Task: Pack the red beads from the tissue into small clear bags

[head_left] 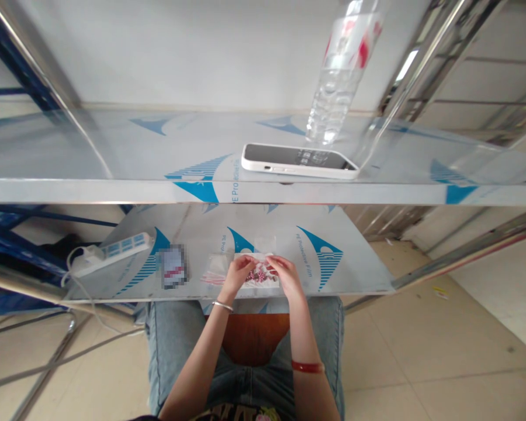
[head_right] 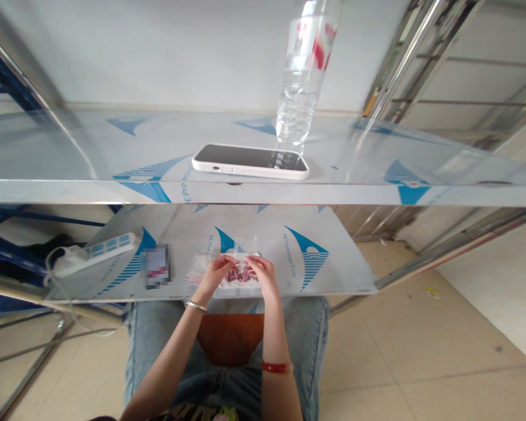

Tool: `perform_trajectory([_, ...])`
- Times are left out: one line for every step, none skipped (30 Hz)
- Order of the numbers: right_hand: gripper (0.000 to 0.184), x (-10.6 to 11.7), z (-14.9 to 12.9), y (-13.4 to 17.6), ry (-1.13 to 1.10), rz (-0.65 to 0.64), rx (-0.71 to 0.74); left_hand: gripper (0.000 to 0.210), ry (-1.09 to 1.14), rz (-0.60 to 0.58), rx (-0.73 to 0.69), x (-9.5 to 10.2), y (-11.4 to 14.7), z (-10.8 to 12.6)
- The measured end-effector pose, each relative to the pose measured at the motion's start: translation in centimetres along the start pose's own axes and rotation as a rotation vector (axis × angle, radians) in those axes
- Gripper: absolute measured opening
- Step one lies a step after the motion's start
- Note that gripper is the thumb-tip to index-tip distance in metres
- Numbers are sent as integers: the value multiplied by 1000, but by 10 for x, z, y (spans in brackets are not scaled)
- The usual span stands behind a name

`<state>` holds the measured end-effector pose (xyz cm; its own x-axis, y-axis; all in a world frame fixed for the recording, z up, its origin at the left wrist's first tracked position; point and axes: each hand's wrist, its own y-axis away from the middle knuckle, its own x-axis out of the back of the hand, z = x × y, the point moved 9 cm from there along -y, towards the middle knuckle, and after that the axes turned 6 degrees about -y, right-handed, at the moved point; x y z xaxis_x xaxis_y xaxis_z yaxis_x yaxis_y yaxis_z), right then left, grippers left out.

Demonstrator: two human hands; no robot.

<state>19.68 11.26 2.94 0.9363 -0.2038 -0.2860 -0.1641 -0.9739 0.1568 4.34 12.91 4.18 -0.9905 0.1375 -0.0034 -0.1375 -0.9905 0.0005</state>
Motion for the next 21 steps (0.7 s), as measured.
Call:
perform_trajectory([35, -1, 1, 0, 15, -17, -7, 29, -12, 9, -14, 2, -1, 1])
perform_trajectory([36, -1, 1, 1, 30, -34, -15, 27, -15, 23, -26, 4, -1, 1])
perform_trajectory([36, -1, 2, 1, 44, -47, -20, 26, -13, 37, -35, 7, -2, 1])
perform_trajectory([37, 0, 1, 0, 55, -54, -19, 24, -8, 47, -40, 10, -3, 1])
perform_trajectory([38, 1, 1, 0, 65, -56, -12, 23, -5, 54, -40, 12, -4, 0])
perform_trajectory([39, 2, 0, 0, 75, -54, -4, 22, -3, 57, -39, 14, -5, -1])
perform_trajectory([39, 3, -1, -1, 87, -49, 6, 21, -5, 57, -38, 16, -6, -2])
perform_trajectory([40, 4, -2, -1, 100, -45, 14, 21, -9, 55, -40, 17, -7, -3])
perform_trajectory([41, 5, -3, -1, 113, -43, 21, 20, -14, 53, -46, 18, -8, -3])
perform_trajectory([41, 5, -3, -1, 126, -43, 25, 20, -21, 52, -54, 19, -8, -4])
perform_trajectory([41, 4, -3, -1, 135, -46, 27, 20, -31, 51, -64, 20, -8, -4])
perform_trajectory([41, 3, -3, -1, 142, -50, 28, 19, -43, 53, -73, 21, -9, -4])
perform_trajectory([41, 3, -3, -1, 146, -53, 27, 19, -56, 57, -80, 22, -9, -4])
perform_trajectory([41, 2, -2, -1, 150, -57, 26, 18, -67, 63, -84, 23, -9, -3])
perform_trajectory([41, 2, -2, -1, 152, -58, 28, 17, -78, 71, -86, 24, -9, -3])
perform_trajectory([41, 1, -1, -2, 154, -59, 35, 17, -87, 80, -87, 26, -9, -3])
perform_trajectory([41, 1, -1, -2, 157, -62, 47, 16, -93, 88, -87, 26, -9, -3])
perform_trajectory([41, 1, 0, -3, 161, -64, 62, 16, -96, 94, -87, 27, -9, -3])
perform_trajectory([41, 0, 0, -3, 165, -68, 79, 15, -96, 99, -88, 27, -8, -2])
perform_trajectory([40, 0, 1, -4, 171, -72, 93, 15, -96, 102, -91, 27, -8, -1])
perform_trajectory([40, -1, 2, -5, 176, -77, 104, 15, -94, 103, -93, 26, -8, -1])
